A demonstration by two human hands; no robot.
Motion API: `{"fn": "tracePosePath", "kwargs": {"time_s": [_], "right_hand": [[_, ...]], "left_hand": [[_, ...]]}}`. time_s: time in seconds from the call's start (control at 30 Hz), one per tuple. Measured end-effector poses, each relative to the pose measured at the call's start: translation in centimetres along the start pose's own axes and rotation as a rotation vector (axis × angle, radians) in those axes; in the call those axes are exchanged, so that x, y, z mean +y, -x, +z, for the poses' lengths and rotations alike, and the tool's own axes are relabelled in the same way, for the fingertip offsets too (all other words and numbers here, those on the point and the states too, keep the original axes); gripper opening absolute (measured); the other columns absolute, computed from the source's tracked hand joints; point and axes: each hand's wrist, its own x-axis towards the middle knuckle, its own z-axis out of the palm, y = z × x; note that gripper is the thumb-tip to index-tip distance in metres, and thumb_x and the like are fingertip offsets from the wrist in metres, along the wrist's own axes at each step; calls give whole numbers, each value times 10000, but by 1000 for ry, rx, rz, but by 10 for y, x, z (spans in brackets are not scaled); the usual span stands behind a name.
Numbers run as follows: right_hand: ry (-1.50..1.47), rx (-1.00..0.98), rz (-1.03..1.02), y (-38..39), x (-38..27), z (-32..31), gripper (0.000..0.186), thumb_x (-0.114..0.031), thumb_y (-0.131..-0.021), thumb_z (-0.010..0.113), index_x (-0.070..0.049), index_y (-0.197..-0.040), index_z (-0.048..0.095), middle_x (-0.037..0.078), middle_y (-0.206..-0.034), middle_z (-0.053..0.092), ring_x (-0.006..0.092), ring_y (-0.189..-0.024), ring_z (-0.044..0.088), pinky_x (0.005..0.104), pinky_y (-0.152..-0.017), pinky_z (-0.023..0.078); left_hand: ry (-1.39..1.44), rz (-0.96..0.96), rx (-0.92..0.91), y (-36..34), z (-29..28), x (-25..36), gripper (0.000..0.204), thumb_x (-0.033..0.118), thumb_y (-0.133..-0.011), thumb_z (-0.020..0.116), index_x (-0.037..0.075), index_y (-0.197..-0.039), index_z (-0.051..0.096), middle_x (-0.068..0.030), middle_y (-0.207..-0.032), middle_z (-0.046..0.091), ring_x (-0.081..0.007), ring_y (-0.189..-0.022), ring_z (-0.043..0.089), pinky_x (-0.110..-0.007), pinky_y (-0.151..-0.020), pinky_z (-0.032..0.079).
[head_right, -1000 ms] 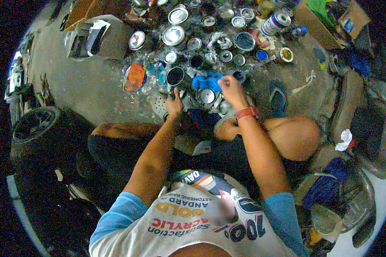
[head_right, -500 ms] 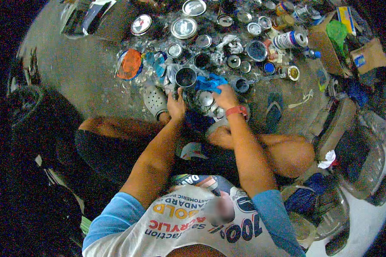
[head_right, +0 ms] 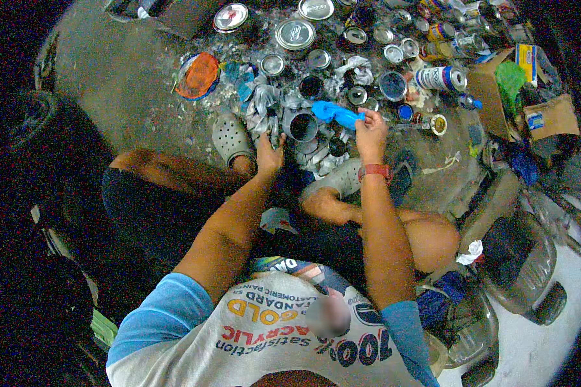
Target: The person sits on the floor sorting through numerous paint cans, then pours paint into a spray gun cup. They walk to a white car and spray paint the hood, which is covered with newspaper.
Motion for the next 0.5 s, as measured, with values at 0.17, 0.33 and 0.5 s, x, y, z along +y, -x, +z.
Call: {"fn": "tracePosePath", "kwargs": {"time_s": [0.17, 0.33, 0.5], "right_hand": [[-142, 84, 78, 18, -36, -3, 253, -4, -845, 598, -14, -1083, 684, 29, -922, 671, 92, -775, 586, 246, -694, 468], [-149, 83, -9, 30, -67, -18, 257, 4, -846, 590, -19, -1086, 680, 21, -942, 653, 78, -766, 568, 238, -694, 457], [-102, 16, -83, 42, -84, -26, 285, 37, -861, 582, -16, -1131, 656, 39, -1017, 649, 83, -779, 577, 238, -708, 474]], "left_hand": [[5, -75, -89, -14, 11, -8, 734, 529, -932, 627, -41, -1358, 444, -309, -1286, 573, -461, -1203, 549, -489, -1030, 430], [53, -66, 27, -7, 3, 17, 757, 540, -931, 625, -34, -1379, 417, -302, -1345, 518, -459, -1239, 514, -502, -1035, 414], [-82, -1, -57, -6, 5, 9, 758, 427, -875, 736, 47, -1406, 352, -325, -1314, 466, -521, -1198, 507, -531, -1015, 425]]}}
